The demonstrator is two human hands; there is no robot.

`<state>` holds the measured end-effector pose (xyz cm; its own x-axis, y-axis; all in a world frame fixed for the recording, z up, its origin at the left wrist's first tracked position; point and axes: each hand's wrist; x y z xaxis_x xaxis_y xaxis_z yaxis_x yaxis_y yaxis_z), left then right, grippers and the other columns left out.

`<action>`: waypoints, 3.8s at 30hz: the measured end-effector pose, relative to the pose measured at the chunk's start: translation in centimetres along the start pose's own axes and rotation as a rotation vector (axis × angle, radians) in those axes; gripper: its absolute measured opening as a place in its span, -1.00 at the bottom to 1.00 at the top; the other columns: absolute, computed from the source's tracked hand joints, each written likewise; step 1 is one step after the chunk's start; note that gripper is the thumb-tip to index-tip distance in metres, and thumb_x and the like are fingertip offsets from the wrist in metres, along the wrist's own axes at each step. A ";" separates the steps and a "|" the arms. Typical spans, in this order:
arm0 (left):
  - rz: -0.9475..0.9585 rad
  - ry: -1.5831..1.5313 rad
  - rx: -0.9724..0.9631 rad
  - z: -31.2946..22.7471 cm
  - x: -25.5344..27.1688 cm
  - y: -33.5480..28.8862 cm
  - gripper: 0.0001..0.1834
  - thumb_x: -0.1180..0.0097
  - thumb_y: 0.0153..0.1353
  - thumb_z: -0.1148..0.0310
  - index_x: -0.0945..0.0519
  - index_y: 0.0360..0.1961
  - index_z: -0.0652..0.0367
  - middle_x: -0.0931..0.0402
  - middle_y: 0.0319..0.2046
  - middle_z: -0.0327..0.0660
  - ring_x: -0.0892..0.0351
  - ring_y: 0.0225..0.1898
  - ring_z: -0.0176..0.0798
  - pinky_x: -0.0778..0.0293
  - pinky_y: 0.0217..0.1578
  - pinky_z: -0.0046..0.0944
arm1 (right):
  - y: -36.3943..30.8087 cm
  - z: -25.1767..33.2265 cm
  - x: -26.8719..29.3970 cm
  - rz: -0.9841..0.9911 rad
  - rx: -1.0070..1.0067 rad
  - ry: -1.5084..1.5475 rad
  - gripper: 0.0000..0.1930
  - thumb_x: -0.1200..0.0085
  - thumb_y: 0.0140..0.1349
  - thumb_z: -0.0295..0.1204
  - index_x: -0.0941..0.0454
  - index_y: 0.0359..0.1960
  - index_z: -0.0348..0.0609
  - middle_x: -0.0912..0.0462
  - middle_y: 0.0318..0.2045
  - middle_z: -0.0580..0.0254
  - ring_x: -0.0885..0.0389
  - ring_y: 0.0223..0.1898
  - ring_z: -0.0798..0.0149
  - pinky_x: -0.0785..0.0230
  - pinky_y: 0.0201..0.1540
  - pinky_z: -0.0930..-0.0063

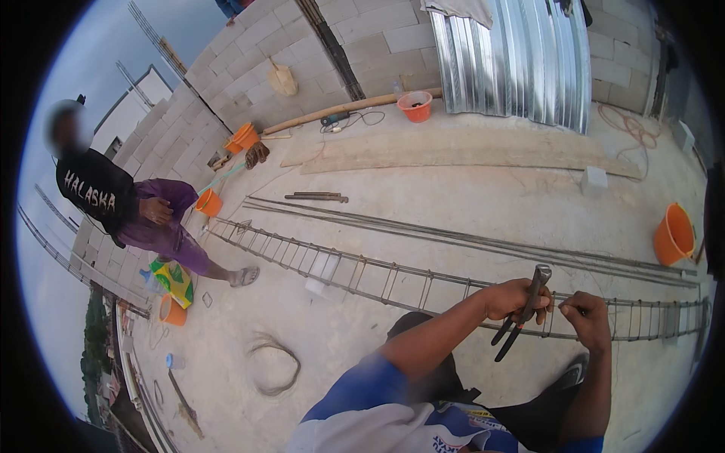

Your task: The person squats on a concrete floor and uses pliers to twist wire ties around the intersections of a metal rebar cage. Another person walks nearby carrying a wooden plank. The rebar cage remains on the floor as the person continues tying.

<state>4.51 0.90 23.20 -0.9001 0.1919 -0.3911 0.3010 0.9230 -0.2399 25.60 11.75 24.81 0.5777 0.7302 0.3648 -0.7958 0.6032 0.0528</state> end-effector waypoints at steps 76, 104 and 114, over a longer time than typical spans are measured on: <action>-0.485 -0.041 -0.144 1.1 0.3 1.0 -0.59 -0.09 0.31 0.28 -0.44 0.08 0.34 -0.59 -0.32 -0.09 -0.41 -0.56 -0.44 -0.38 -0.56 -0.42 | 0.4 -1.0 -3.0 -0.388 0.185 -0.498 -0.92 -0.13 0.18 -0.46 -0.60 -0.29 -0.08 -0.53 -0.49 0.18 -0.56 -0.48 0.07 -0.39 -0.42 0.29; -0.471 0.666 -0.083 1.4 -0.1 -0.4 -0.79 -0.04 0.14 0.49 -0.52 -0.18 0.29 -0.55 -0.47 -0.07 -0.51 -0.44 -0.22 -0.42 -0.38 -0.21 | -0.3 -1.1 -4.1 -0.202 0.044 -0.448 -0.87 -0.14 0.15 -0.48 -0.63 -0.27 -0.19 -0.58 -0.41 0.06 -0.59 -0.34 0.00 -0.40 -0.27 0.23; -0.692 0.419 0.038 2.2 1.2 0.8 -0.78 -0.03 0.21 0.39 -0.54 -0.17 0.27 -0.55 -0.50 -0.16 -0.54 -0.46 -0.27 -0.40 -0.46 -0.27 | 1.7 -2.1 -1.4 -0.321 -0.288 -0.328 -0.75 -0.14 0.19 -0.29 -0.61 -0.27 -0.26 -0.63 -0.44 0.03 -0.58 -0.38 0.16 -0.40 -0.25 0.33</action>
<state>4.39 1.18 20.61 -0.9270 -0.3028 0.2211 -0.3641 0.8677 -0.3383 23.81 12.45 22.47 0.6596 0.3841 0.6460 -0.4804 0.8765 -0.0306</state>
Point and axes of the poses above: each hand's wrist, its own y-axis towards the middle knuckle, its own x-axis out of the back of the hand, z = x × y
